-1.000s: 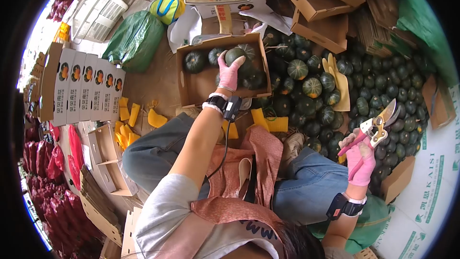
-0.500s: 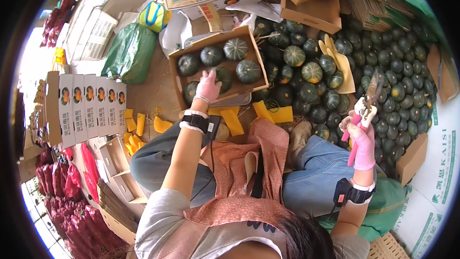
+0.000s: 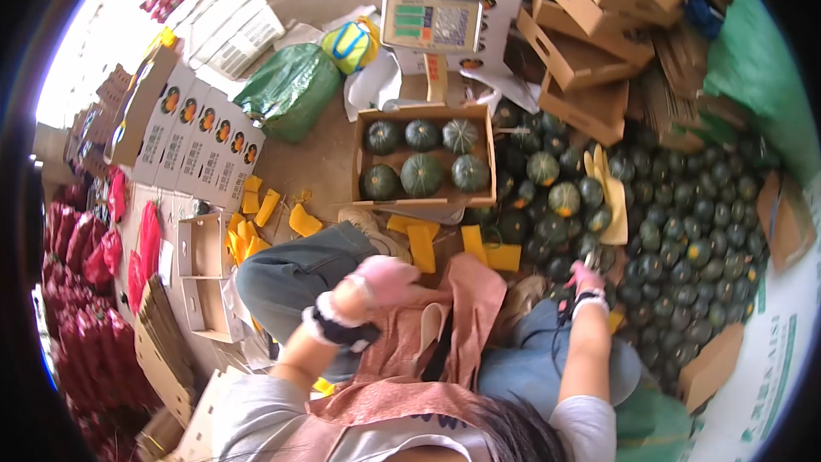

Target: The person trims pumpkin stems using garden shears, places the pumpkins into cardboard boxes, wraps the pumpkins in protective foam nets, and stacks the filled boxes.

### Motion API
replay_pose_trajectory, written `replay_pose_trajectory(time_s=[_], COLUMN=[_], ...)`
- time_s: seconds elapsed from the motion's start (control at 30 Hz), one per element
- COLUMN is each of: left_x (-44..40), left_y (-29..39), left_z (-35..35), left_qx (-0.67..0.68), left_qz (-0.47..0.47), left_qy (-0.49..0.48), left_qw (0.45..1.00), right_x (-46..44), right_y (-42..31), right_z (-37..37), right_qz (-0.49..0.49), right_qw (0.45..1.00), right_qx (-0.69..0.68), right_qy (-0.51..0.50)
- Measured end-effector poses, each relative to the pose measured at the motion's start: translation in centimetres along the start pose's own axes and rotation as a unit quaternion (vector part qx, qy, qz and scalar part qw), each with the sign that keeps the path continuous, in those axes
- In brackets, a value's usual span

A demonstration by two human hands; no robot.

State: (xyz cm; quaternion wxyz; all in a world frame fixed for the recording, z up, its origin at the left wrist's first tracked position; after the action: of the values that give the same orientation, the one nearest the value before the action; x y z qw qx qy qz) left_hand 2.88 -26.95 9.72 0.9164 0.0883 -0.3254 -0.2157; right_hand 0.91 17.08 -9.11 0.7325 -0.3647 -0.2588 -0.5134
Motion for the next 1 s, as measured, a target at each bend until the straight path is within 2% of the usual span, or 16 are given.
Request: replay_pose_trajectory(time_s=[0.03, 0.13, 0.2, 0.27, 0.3, 0.37, 0.4, 0.47, 0.53, 0.6, 0.67, 0.73, 0.8, 0.93, 0.97, 1.0], left_x=[1.9, 8.8, 12.9, 16.6, 18.4, 21.4, 22.4, 23.2, 23.0, 22.1, 20.4, 17.6, 13.8, 5.5, 3.1, 0.7], left_y=[-1.5, -3.9, -5.0, -6.8, -7.7, -8.4, -8.0, -7.2, -6.5, -5.2, -3.7, -2.8, -2.3, -2.1, -2.0, -2.2], left_z=[0.6, 3.8, 5.5, 5.7, 5.0, 4.4, 4.2, 3.0, 2.4, 2.3, 3.1, 3.8, 4.7, 4.6, 4.5, 4.5], left_qx=[-0.022, -0.108, -0.118, -0.143, -0.161, -0.199, -0.196, -0.171, -0.147, -0.125, -0.137, -0.144, -0.137, -0.134, -0.126, -0.119], left_qz=[0.038, 0.128, 0.157, 0.180, 0.261, 0.322, 0.340, 0.319, 0.285, 0.245, 0.218, 0.138, 0.076, -0.042, -0.056, -0.071], left_qy=[0.001, 0.065, 0.085, 0.183, 0.195, 0.213, 0.220, 0.216, 0.225, 0.247, 0.252, 0.275, 0.226, 0.118, 0.080, 0.041], left_qw=[0.999, 0.984, 0.977, 0.956, 0.932, 0.901, 0.893, 0.907, 0.920, 0.929, 0.933, 0.940, 0.961, 0.983, 0.987, 0.989], right_x=[0.7, 3.9, 3.1, 4.6, 5.1, 5.8, 5.2, 5.5, 6.5, 7.4, 9.5, 9.5, 11.6, 12.5, 15.3, 13.4], right_y=[-0.4, -1.0, 0.0, -1.2, -1.9, -3.6, -4.8, -7.2, -8.4, -8.5, -7.3, -5.8, -6.2, -11.6, -13.3, -13.5], right_z=[0.3, 0.8, 0.9, 1.5, 1.5, -0.4, -1.4, -4.6, -8.6, -12.2, -14.4, -16.6, -14.9, -6.2, -1.7, 2.0], right_qz=[-0.003, -0.031, -0.025, 0.045, 0.103, 0.343, 0.457, 0.584, 0.588, 0.552, 0.505, 0.441, 0.446, 0.531, 0.499, 0.568], right_qw=[0.991, 0.994, 0.966, 0.956, 0.954, 0.862, 0.824, 0.768, 0.791, 0.824, 0.813, 0.726, 0.680, 0.768, 0.816, 0.789], right_qx=[0.131, 0.101, 0.159, 0.207, 0.190, 0.202, 0.189, 0.135, 0.103, 0.120, 0.215, 0.436, 0.477, 0.265, 0.236, 0.209], right_qy=[-0.004, 0.035, 0.200, 0.203, 0.208, 0.314, 0.274, 0.225, 0.135, -0.044, -0.194, -0.297, -0.333, -0.240, -0.172, -0.105])
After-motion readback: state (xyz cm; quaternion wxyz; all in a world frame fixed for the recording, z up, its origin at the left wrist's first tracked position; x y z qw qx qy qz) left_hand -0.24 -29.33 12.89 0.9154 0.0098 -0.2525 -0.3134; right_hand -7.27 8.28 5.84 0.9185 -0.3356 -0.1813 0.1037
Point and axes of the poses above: each hand's wrist, its own x-axis away from the middle knuckle, its own z-axis out of the back of the hand, y = z × x, the point moved 2 cm from there along -x, towards the middle knuckle, and after that the axes turned 7 degrees about -x, right-handed, at the moved point
